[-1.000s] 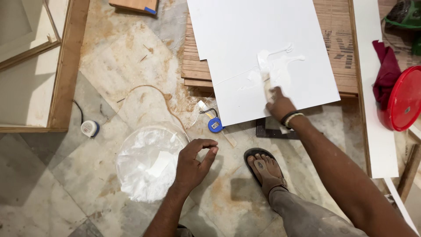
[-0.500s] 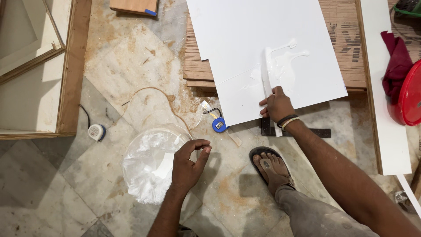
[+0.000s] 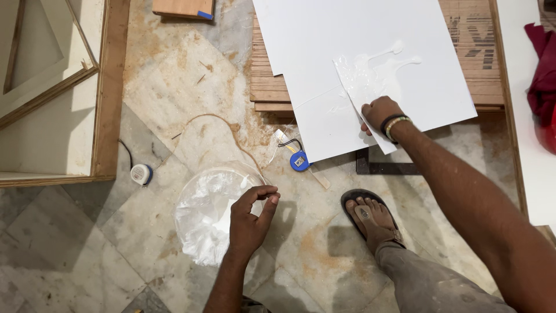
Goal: The person opens a bucket of white adhesive and uses a putty knife to scoop and spread the substance onto a white rectangular board. The person repeatedly dips the tool into the bucket and applies the adhesive in broad strokes across the board's surface.
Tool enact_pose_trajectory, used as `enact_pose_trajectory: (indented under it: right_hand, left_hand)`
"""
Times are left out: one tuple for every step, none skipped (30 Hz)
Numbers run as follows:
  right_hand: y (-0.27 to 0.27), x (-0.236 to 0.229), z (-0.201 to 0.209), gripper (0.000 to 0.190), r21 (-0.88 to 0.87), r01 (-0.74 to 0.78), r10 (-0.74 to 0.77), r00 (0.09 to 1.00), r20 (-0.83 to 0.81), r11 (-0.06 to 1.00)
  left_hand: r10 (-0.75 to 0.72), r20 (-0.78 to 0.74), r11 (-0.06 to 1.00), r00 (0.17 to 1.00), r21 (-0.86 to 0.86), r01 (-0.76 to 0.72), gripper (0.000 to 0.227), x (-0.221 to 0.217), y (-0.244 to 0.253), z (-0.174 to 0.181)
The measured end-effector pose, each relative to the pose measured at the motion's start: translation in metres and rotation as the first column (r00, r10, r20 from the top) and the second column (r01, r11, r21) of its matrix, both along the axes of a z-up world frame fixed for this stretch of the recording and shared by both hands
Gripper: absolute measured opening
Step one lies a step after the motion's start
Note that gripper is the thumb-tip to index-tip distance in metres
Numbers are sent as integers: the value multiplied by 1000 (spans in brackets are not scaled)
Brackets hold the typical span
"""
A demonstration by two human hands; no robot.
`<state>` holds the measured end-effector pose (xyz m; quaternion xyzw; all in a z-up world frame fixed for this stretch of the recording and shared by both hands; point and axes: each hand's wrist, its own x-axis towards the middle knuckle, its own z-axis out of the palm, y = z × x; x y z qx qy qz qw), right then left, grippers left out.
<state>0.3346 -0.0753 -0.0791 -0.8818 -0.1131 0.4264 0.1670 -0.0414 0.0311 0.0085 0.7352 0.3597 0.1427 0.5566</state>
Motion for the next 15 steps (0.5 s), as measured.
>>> enact_pose_trajectory:
  right_hand:
    - [3,3,3,44,-25,-37,37,999,3,999]
    - [5,4,7,45,-62,-70,71,997,9,996]
    - [7,6,10,45,-100,-104,106,994,13,990]
    - [9,6,12,46,-138,-138,142,990,16,981]
    - [13,6,14,46,-138,-149,151,988,8,979]
    - [16,7,15,46,-138,-160,161,987,1,977]
    - [16,6,14,46,-141,-167,168,986,-9,976]
    - [16,5,13,47,-156,-185,186,983,-13,970]
    - [16,4,11,47,-172,-203,203,979,-17,964]
    - [15,2,8,47,-188,-220,220,975,-23,957]
    - [14,1,5,46,-165,-196,193,981,-36,967]
    - [14,-1,2,46,-143,-171,165,985,-50,975]
    - [12,-3,-1,45,-121,-145,138,988,-63,982]
    - [11,-5,-4,47,-119,-180,173,982,-70,976]
    - [8,-8,-7,49,-117,-210,202,976,-77,971]
  left_hand:
    - [6,-1,1000,1000,-16,-6,21,0,1,-1]
    - [4,-7,1000,1000,-14,-4,20,0,1,-1]
    - [4,-14,1000,1000,-13,-4,20,-1,1,-1]
    - [4,-20,1000,1000,-12,-4,19,-2,2,-1]
    - [0,-9,1000,1000,-9,0,20,-2,3,-1]
    - [-3,2,1000,1000,-7,3,20,-2,4,-2]
    - [-10,10,1000,1000,-7,10,20,-2,4,-2]
    - [-11,13,1000,1000,-9,11,20,-2,4,-3]
    - [-12,14,1000,1000,-12,12,20,-2,4,-3]
    - [-13,15,1000,1000,-14,13,20,-2,4,-4]
    - [-13,13,1000,1000,-18,13,20,-2,3,-4]
    - [-13,10,1000,1000,-22,13,21,-3,3,-5]
    - [-13,8,1000,1000,-27,13,21,-3,3,-5]
    - [-14,0,1000,1000,-26,14,21,-3,3,-5]
    - [-20,-8,999,1000,-25,20,21,-3,4,-4]
